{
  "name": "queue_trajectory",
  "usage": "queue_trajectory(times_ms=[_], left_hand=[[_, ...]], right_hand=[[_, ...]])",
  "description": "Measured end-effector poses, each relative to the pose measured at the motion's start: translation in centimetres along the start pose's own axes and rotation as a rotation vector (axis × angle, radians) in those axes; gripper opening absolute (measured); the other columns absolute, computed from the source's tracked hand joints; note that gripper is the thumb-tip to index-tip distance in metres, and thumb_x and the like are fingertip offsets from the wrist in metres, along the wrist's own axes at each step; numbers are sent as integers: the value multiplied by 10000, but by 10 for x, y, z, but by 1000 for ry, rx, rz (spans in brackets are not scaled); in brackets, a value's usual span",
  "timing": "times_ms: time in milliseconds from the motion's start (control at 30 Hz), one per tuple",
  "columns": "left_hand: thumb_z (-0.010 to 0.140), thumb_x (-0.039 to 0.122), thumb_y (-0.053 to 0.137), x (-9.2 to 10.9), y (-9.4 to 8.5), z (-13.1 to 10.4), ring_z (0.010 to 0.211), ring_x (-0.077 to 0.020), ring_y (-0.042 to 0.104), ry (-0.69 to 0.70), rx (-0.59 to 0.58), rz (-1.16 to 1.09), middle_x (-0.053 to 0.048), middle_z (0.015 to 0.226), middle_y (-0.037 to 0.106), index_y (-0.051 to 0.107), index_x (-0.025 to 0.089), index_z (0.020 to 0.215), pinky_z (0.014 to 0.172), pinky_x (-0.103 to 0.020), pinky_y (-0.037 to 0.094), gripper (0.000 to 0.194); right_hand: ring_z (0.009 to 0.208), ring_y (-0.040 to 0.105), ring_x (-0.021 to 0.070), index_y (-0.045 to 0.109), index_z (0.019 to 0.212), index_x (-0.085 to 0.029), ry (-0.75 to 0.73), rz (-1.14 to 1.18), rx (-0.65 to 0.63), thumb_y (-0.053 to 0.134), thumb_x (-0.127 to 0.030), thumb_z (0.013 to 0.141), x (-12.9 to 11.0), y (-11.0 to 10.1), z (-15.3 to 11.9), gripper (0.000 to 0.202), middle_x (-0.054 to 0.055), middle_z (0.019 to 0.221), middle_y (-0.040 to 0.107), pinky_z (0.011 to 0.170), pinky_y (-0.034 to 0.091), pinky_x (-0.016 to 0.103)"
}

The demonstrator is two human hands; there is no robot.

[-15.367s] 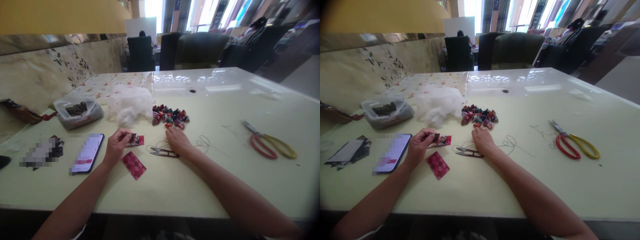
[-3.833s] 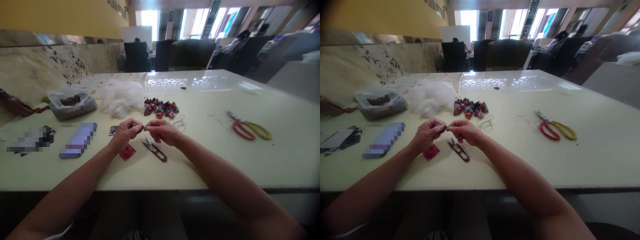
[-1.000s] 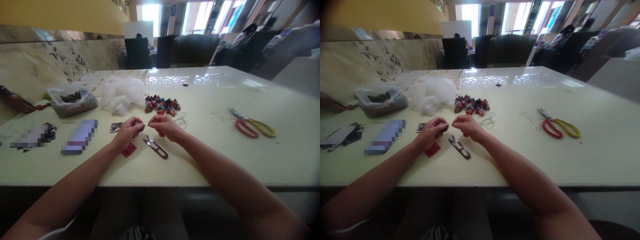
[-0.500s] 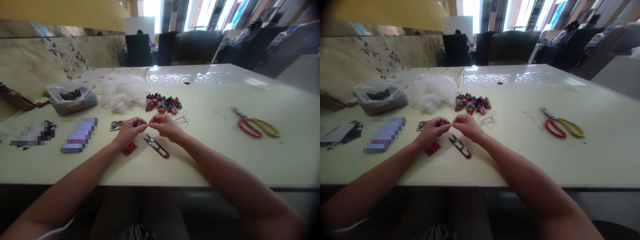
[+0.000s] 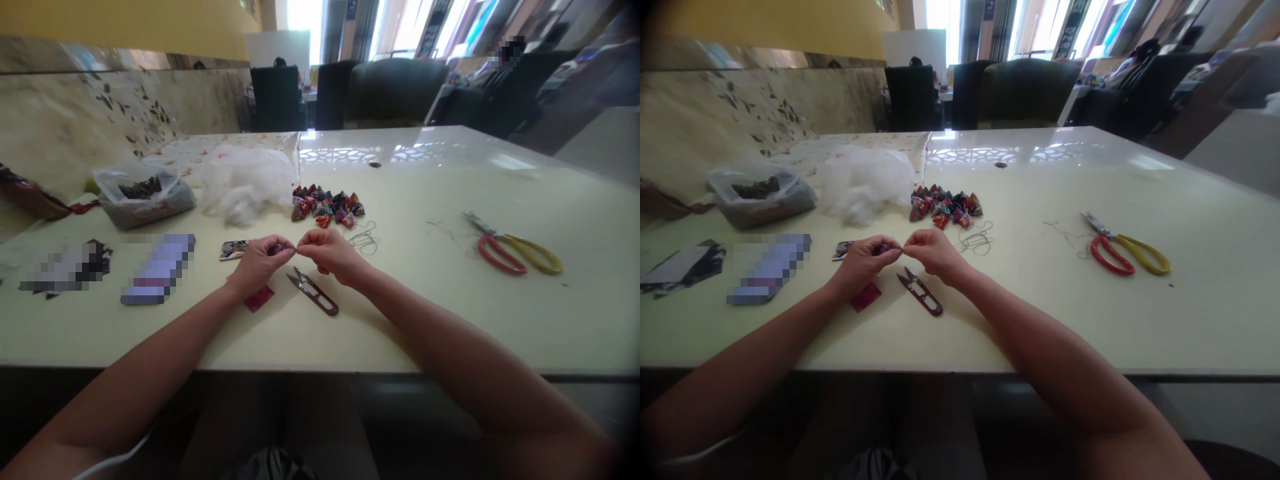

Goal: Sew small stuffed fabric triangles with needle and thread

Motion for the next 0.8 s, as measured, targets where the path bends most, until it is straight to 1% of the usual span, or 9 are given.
queue_trajectory(times_ms=[100,200,367,467,633,800], left_hand=[[756,417,722,-1,-1,0,542,-70,346,-25,2,3,50,597,466,692,147,834,516,-212,282,283],[759,415,717,-3,-2,0,524,-64,336,-49,-3,-23,55,596,463,686,149,838,506,-211,283,280],[753,396,717,-5,-1,1,509,-57,326,-62,-4,-64,59,587,451,680,146,829,495,-209,270,264],[745,390,718,-6,0,1,500,-55,322,-78,-10,-90,65,569,435,674,145,823,492,-209,261,261],[733,415,739,-7,4,0,496,-53,324,-113,-55,-149,65,562,448,672,139,838,490,-212,253,303],[716,457,771,-6,7,-1,502,-52,315,-131,-80,-216,63,578,474,716,130,994,494,-217,262,433]], right_hand=[[393,301,36,603,705,-158,-12,-7,-29,611,-190,777,1,2,1,80,-82,498,384,349,218,191],[408,319,40,594,706,-161,-43,-38,-3,604,-201,767,2,-1,4,74,-76,526,412,368,227,199],[460,305,49,586,685,-159,-137,-110,19,593,-217,747,-3,-4,5,86,-83,502,370,447,247,212],[498,334,64,587,683,-160,-184,-150,33,576,-231,745,-6,-4,5,94,-74,508,384,493,278,224],[531,367,80,584,681,-162,-240,-185,50,567,-240,750,-8,-6,5,105,-59,526,415,531,299,237],[547,378,88,594,684,-158,-283,-236,51,568,-239,765,-10,-6,5,118,-53,535,424,548,301,243]])
Point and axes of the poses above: each hand's wrist, its own z-axis towards the middle knuckle, its own y-axis out of the palm, x = y × z, the point moved 7 cm from there along z, towards the middle knuckle
